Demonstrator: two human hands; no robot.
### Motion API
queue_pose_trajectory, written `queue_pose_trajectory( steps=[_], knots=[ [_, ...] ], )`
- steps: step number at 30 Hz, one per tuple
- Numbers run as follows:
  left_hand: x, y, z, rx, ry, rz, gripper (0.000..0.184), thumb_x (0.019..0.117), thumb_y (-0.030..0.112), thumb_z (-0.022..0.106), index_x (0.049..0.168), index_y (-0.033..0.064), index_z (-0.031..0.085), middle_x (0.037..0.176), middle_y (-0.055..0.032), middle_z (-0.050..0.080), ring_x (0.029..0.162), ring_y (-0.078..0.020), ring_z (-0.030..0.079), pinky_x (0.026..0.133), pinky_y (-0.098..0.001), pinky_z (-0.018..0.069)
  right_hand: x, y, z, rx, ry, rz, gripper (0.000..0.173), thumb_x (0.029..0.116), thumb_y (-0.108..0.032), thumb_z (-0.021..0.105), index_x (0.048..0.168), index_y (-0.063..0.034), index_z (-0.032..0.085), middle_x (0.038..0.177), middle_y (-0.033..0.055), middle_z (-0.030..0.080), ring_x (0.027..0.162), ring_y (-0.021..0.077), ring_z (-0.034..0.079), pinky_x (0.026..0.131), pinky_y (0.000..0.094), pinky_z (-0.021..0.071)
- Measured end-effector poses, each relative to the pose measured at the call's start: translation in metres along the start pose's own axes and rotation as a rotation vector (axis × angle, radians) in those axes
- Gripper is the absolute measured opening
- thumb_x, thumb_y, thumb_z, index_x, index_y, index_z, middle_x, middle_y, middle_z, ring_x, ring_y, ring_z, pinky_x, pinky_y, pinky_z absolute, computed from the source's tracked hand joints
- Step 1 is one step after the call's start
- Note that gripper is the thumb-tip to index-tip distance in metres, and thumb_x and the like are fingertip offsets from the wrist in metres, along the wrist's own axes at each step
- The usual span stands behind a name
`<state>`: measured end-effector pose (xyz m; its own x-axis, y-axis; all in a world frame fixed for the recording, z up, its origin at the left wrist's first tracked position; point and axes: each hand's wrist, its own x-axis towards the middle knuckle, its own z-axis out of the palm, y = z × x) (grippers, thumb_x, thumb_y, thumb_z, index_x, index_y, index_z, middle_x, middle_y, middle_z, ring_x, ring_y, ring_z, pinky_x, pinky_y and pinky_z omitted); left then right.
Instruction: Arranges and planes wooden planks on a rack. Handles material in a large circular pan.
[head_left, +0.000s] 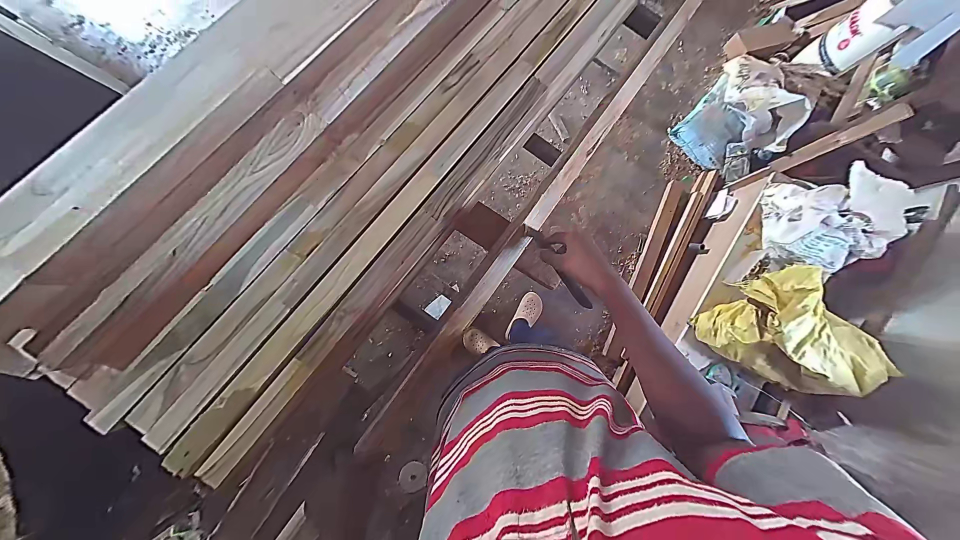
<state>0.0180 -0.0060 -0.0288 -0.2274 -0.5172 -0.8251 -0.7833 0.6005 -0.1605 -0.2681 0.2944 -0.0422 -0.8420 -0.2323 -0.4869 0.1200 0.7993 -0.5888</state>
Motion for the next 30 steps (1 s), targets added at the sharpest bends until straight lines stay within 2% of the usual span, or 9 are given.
queue_pose_trajectory(
  steps=[2, 5, 9, 12, 15, 19, 23, 27, 30],
  knots=[
    [-0.033, 0.023, -0.013, -0.139, 0.145, 0.01, 0.051, 0.0992, 0.009, 0.057, 0.143, -0.0148, 0.047, 0.15, -0.035, 0.045, 0.147, -0.044, 0.038, 0.121, -0.0502, 0.0264, -0.001, 0.01, -0.006, 0.066, 0.009, 0.022, 0.035, 0.1033, -0.028, 0.064, 0.127, -0.0037, 0.068, 0.098, 0.0211, 0.072, 0.082, 0.0326, 0.068, 0.079, 0.0545, 0.0533],
    [-0.039, 0.025, -0.009, -0.12, 0.214, 0.06, 0.048, 0.1029, 0.015, 0.053, 0.138, -0.0168, 0.05, 0.147, -0.0366, 0.048, 0.145, -0.0459, 0.041, 0.121, -0.051, 0.0276, 0.018, 0.038, -0.02, 0.225, 0.102, 0.078, 0.04, 0.1049, -0.027, 0.06, 0.137, -0.0029, 0.06, 0.099, 0.0196, 0.069, 0.075, 0.0258, 0.065, 0.073, 0.0455, 0.0552],
    [-0.042, 0.024, -0.01, -0.155, 0.207, 0.054, 0.048, 0.1049, 0.019, 0.054, 0.14, -0.0142, 0.051, 0.147, -0.0358, 0.048, 0.144, -0.045, 0.042, 0.12, -0.0512, 0.0284, 0.062, 0.062, -0.039, 0.308, 0.193, 0.11, 0.037, 0.1053, -0.029, 0.059, 0.134, -0.0065, 0.063, 0.099, 0.0175, 0.07, 0.065, 0.0194, 0.064, 0.062, 0.0377, 0.0554],
    [-0.044, 0.026, -0.01, -0.149, 0.218, 0.064, 0.048, 0.1047, 0.018, 0.054, 0.14, -0.0139, 0.05, 0.147, -0.0363, 0.048, 0.143, -0.0458, 0.043, 0.119, -0.0521, 0.0295, 0.076, 0.06, -0.043, 0.389, 0.136, 0.162, 0.037, 0.107, -0.032, 0.056, 0.136, -0.009, 0.061, 0.103, 0.0167, 0.07, 0.067, 0.0178, 0.065, 0.061, 0.0345, 0.0543],
    [-0.044, 0.028, -0.01, -0.158, 0.208, 0.055, 0.048, 0.1041, 0.015, 0.053, 0.142, -0.0139, 0.049, 0.148, -0.0359, 0.047, 0.144, -0.0456, 0.041, 0.121, -0.0519, 0.0272, 0.071, 0.053, -0.03, 0.454, 0.145, 0.166, 0.035, 0.1063, -0.027, 0.057, 0.134, -0.0064, 0.062, 0.094, 0.0155, 0.07, 0.06, 0.0155, 0.062, 0.056, 0.0322, 0.0534],
    [-0.044, 0.028, -0.009, -0.136, 0.22, 0.062, 0.048, 0.1031, 0.013, 0.054, 0.143, -0.0137, 0.048, 0.15, -0.0342, 0.046, 0.146, -0.0446, 0.04, 0.122, -0.0517, 0.026, 0.043, 0.048, -0.009, 0.457, 0.066, 0.142, 0.034, 0.1063, -0.027, 0.058, 0.132, -0.0051, 0.062, 0.093, 0.0162, 0.07, 0.061, 0.0168, 0.064, 0.058, 0.0342, 0.0558],
    [-0.048, 0.031, -0.006, -0.154, 0.239, 0.059, 0.048, 0.1043, 0.012, 0.052, 0.144, -0.014, 0.046, 0.153, -0.033, 0.044, 0.147, -0.0441, 0.039, 0.123, -0.0522, 0.0242, 0.017, 0.038, -0.007, 0.489, -0.071, 0.165, 0.033, 0.1103, -0.022, 0.05, 0.138, -0.007, 0.059, 0.096, 0.0112, 0.071, 0.059, 0.0103, 0.062, 0.054, 0.0251, 0.052],
    [-0.055, 0.037, 0.004, -0.169, 0.396, 0.085, 0.043, 0.1032, 0.01, 0.052, 0.138, -0.0158, 0.054, 0.144, -0.0347, 0.052, 0.138, -0.0499, 0.048, 0.118, -0.0554, 0.0314, 0.007, 0.056, -0.007, 0.556, -0.049, 0.131, 0.033, 0.1106, -0.021, 0.049, 0.139, -0.0073, 0.057, 0.095, 0.0097, 0.071, 0.06, 0.0097, 0.063, 0.054, 0.0239, 0.0522],
    [-0.057, 0.037, 0.008, -0.273, 0.387, 0.078, 0.044, 0.1028, 0.007, 0.052, 0.139, -0.0176, 0.051, 0.148, -0.0378, 0.047, 0.142, -0.0528, 0.041, 0.12, -0.0562, 0.027, 0.0, 0.067, -0.01, 0.579, -0.007, 0.124, 0.034, 0.1107, -0.023, 0.048, 0.141, -0.0077, 0.056, 0.096, 0.009, 0.071, 0.061, 0.0097, 0.063, 0.055, 0.0244, 0.0529]
  ],
)
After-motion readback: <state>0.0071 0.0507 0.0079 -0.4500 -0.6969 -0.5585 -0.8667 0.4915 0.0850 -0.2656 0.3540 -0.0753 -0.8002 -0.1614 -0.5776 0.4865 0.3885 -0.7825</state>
